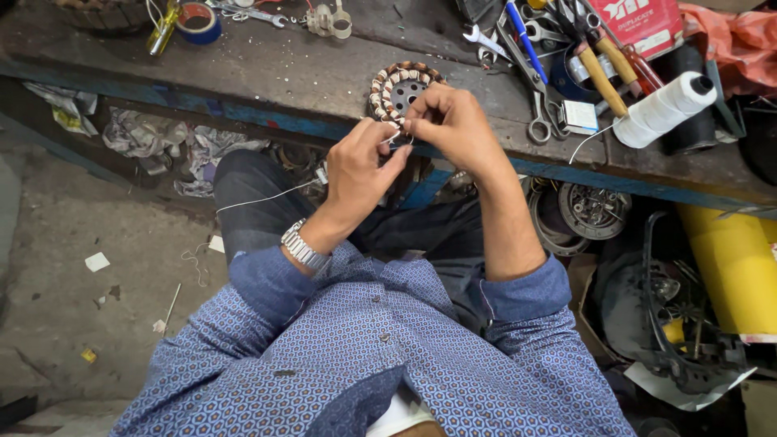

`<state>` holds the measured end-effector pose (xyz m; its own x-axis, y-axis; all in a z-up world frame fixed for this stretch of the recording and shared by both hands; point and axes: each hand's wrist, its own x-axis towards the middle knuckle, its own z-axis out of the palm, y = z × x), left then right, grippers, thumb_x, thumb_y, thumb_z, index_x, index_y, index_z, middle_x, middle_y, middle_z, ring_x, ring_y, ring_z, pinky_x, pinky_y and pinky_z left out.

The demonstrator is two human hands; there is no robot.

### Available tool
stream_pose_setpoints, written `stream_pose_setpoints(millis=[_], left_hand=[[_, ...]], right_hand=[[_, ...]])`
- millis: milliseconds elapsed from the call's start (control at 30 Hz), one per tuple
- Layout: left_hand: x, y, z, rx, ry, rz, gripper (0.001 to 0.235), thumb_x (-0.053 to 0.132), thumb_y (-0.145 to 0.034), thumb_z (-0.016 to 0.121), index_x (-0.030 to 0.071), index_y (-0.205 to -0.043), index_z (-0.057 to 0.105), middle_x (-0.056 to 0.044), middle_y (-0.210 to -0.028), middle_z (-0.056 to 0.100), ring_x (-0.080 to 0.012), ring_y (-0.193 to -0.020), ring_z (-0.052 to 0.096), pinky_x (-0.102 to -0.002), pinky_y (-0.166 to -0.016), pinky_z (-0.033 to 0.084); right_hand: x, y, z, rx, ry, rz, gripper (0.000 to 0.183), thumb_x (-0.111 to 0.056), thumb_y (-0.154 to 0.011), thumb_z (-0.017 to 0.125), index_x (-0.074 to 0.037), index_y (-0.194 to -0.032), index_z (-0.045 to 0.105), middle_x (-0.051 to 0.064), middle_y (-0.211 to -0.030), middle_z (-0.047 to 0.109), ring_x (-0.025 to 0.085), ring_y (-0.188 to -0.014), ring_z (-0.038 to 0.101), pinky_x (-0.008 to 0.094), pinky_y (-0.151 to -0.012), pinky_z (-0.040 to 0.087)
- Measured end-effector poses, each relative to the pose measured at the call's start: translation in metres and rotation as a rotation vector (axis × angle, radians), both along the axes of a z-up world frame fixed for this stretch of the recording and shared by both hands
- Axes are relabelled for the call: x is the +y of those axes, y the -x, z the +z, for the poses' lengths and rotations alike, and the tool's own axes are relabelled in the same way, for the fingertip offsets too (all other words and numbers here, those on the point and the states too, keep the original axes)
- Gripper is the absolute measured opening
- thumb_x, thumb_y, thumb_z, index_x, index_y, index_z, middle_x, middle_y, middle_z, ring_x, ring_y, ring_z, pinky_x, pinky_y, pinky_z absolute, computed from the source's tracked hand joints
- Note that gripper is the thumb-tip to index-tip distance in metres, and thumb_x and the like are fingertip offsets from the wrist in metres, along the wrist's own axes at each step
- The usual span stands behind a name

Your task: The person ties white thread around the copper windings of a motor stator to secure them. They repeatedly wrap and knot the thread around individual coil sections while seated at a cluttered workbench.

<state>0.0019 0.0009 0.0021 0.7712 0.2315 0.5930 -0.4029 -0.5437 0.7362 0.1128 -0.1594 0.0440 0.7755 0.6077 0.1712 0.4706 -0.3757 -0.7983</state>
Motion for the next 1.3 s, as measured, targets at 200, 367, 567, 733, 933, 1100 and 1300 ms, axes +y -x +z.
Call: stream_pose_setpoints(millis=[200,367,567,733,933,1100,1300], left_hand=[[-0.004,0.002,0.001,-0.048,-0.138,0.052,0.025,0.023,-0.09,0.082,0.005,-0.086,0.064,-0.007,-0.075,0.059,-0.0257,-0.067,0.063,-0.039,-0.06,0.046],[-0.013,0.005,-0.008,0.096,-0.038,0.029,0.035,0.035,-0.089,0.081,0.003,-0.082,0.068,-0.01,-0.074,0.065,-0.0275,-0.062,0.065,-0.039,-0.056,0.047],[-0.021,-0.007,-0.023,0.353,0.218,-0.153,0.031,0.033,-0.088,0.077,0.002,-0.086,0.072,-0.008,-0.063,0.065,-0.0163,-0.055,0.06,-0.033,-0.054,0.046],[-0.009,-0.007,-0.039,0.214,0.547,-0.338,0.029,0.028,-0.105,0.064,0.002,-0.092,0.069,0.007,-0.074,0.059,-0.0025,-0.07,0.049,-0.025,-0.061,0.042],[0.019,-0.006,-0.053,0.185,0.747,-0.192,0.031,0.024,-0.105,0.063,0.005,-0.081,0.062,0.009,-0.068,0.049,-0.0021,-0.064,0.04,-0.023,-0.057,0.032],[0.041,-0.003,-0.047,0.114,0.678,-0.08,0.03,0.022,-0.105,0.064,0.004,-0.081,0.062,0.006,-0.07,0.052,-0.0053,-0.068,0.044,-0.025,-0.063,0.036],[0.028,0.01,-0.019,-0.067,0.03,0.178,0.019,0.018,-0.092,0.078,0.006,-0.104,0.07,-0.007,-0.109,0.06,-0.0258,-0.106,0.055,-0.04,-0.094,0.046]], right_hand=[[0.0,-0.003,-0.002,0.03,-0.016,-0.019,0.012,-0.012,-0.086,0.079,-0.002,-0.088,0.072,-0.003,-0.077,0.062,0.004,-0.07,0.052,0.024,-0.061,0.042],[-0.001,-0.001,-0.002,-0.046,-0.005,0.004,0.013,-0.012,-0.087,0.081,-0.002,-0.09,0.074,-0.002,-0.08,0.061,0.005,-0.07,0.051,0.025,-0.061,0.041],[-0.001,-0.002,-0.005,-0.024,-0.012,-0.008,0.014,-0.013,-0.088,0.081,-0.002,-0.09,0.074,-0.003,-0.079,0.06,0.005,-0.07,0.049,0.025,-0.061,0.04],[-0.004,-0.002,-0.004,-0.028,-0.047,0.035,0.013,-0.012,-0.09,0.08,-0.001,-0.089,0.072,-0.003,-0.082,0.058,0.005,-0.073,0.049,0.024,-0.062,0.038],[0.0,0.002,-0.005,0.006,-0.059,-0.005,0.012,-0.012,-0.089,0.078,-0.002,-0.089,0.072,-0.004,-0.082,0.058,0.005,-0.072,0.049,0.023,-0.063,0.039],[0.001,0.003,-0.003,-0.038,-0.066,0.018,0.012,-0.012,-0.09,0.078,-0.002,-0.089,0.071,-0.004,-0.084,0.059,0.005,-0.076,0.052,0.023,-0.065,0.041],[0.001,0.004,-0.002,0.031,-0.073,-0.01,0.014,-0.014,-0.088,0.078,-0.002,-0.088,0.071,-0.004,-0.082,0.059,0.005,-0.073,0.051,0.024,-0.064,0.04]])
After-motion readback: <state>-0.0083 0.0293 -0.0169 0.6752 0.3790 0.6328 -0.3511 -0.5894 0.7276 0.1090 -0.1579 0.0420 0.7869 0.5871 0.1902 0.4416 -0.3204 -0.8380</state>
